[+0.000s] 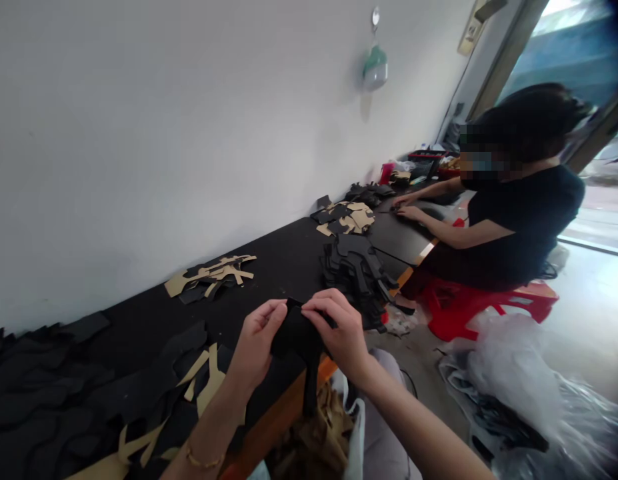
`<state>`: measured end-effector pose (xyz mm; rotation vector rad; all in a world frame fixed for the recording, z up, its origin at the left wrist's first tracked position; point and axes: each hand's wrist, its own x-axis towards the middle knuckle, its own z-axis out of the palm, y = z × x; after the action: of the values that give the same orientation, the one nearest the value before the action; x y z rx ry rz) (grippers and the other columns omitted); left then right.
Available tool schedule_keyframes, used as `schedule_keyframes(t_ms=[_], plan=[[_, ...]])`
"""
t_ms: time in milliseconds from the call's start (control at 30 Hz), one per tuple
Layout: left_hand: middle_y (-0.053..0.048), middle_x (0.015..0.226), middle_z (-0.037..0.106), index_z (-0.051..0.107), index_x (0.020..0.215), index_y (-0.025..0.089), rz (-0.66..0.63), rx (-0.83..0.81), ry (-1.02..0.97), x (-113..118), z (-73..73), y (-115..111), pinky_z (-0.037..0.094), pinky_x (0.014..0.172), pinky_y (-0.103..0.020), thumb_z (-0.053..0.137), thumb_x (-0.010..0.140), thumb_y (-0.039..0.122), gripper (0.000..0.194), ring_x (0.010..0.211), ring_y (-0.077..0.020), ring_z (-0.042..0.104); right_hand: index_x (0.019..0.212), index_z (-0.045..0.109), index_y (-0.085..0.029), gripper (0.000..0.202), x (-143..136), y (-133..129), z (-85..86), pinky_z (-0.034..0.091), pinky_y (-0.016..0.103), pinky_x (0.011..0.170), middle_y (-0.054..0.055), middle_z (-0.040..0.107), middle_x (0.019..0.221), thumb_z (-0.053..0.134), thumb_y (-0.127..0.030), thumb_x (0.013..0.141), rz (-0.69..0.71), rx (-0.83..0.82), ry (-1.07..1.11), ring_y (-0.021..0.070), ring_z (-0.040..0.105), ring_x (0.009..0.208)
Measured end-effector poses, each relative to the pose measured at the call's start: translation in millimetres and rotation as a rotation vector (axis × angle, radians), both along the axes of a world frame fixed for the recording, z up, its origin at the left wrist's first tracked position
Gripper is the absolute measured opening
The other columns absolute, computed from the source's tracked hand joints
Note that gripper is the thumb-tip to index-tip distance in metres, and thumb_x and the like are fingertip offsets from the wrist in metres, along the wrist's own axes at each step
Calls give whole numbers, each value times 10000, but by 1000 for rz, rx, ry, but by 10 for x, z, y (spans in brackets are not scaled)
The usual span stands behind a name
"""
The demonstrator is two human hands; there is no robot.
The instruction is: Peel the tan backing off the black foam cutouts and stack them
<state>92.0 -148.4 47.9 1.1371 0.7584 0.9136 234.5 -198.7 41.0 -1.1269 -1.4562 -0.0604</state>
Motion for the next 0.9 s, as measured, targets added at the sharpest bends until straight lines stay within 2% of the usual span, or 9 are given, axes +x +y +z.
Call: schedule_keyframes(t_ms=[133, 200, 300, 400, 567, 633, 767, 833, 900], plan=[[44, 654, 527, 590, 781, 161, -1, 3, 23, -10, 39, 37, 385, 521, -155, 666, 719, 435, 291, 572, -72, 469, 875, 580, -200, 118, 0, -21, -10, 482, 306, 760, 42, 592, 844, 474, -149, 885, 133, 101, -255, 149, 562, 847], [42, 649, 502, 581, 773, 158, -43, 17, 68, -17, 54, 43, 377, 516, -159, 648, 726, 459, 312, 570, -76, 451, 899, 563, -202, 114, 3, -14, -43, 474, 335, 814, 62, 590, 932, 464, -147, 884, 135, 109, -284, 164, 557, 928], [40, 640, 485, 575, 770, 165, -94, 72, 130, -31, 64, 22, 380, 528, -169, 605, 757, 483, 319, 578, -86, 443, 913, 539, -196, 123, 7, 17, -104, 474, 317, 810, 81, 575, 1007, 428, -147, 896, 80, -9, -157, 159, 556, 947], [27, 667, 520, 583, 794, 171, -73, 167, 189, -37, 54, 5, 388, 552, -181, 546, 800, 495, 326, 607, -100, 470, 889, 525, -199, 100, 16, 43, -142, 465, 269, 749, 44, 588, 874, 429, -171, 903, 75, -95, -93, 136, 565, 833], [10, 739, 622, 569, 793, 184, -61, 354, 304, -10, 16, 26, 413, 635, -200, 689, 709, 377, 242, 703, -131, 557, 843, 515, -198, 46, 29, 54, -189, 439, 219, 665, 1, 562, 767, 506, -229, 876, 52, -183, -11, 109, 535, 714], [26, 675, 611, 573, 825, 192, -48, 390, 357, 16, 8, 20, 392, 600, -199, 698, 700, 336, 227, 646, -122, 541, 899, 497, -199, 79, 28, 68, -254, 422, 196, 590, -26, 522, 711, 532, -258, 860, 27, -208, 67, 92, 500, 624], [65, 561, 552, 583, 983, 216, -49, 400, 414, 98, -48, -20, 352, 544, -196, 673, 722, 310, 291, 556, -110, 501, 989, 481, -199, 112, 54, 103, -451, 425, 196, 588, -16, 534, 747, 448, -257, 898, -27, -163, 105, 90, 522, 626], [32, 650, 614, 606, 926, 201, -62, 348, 370, 141, -128, -21, 395, 605, -203, 662, 732, 327, 239, 646, -128, 559, 1019, 492, -201, 142, 94, 98, -543, 429, 197, 595, -20, 530, 739, 412, -247, 911, -31, -168, 126, 90, 522, 621], [7, 727, 645, 603, 866, 186, -43, 237, 265, 177, -234, 3, 428, 647, -218, 658, 735, 365, 228, 705, -144, 588, 1143, 464, -203, 246, 136, 67, -618, 438, 197, 595, -35, 515, 713, 417, -256, 908, -8, -217, 193, 91, 511, 601]])
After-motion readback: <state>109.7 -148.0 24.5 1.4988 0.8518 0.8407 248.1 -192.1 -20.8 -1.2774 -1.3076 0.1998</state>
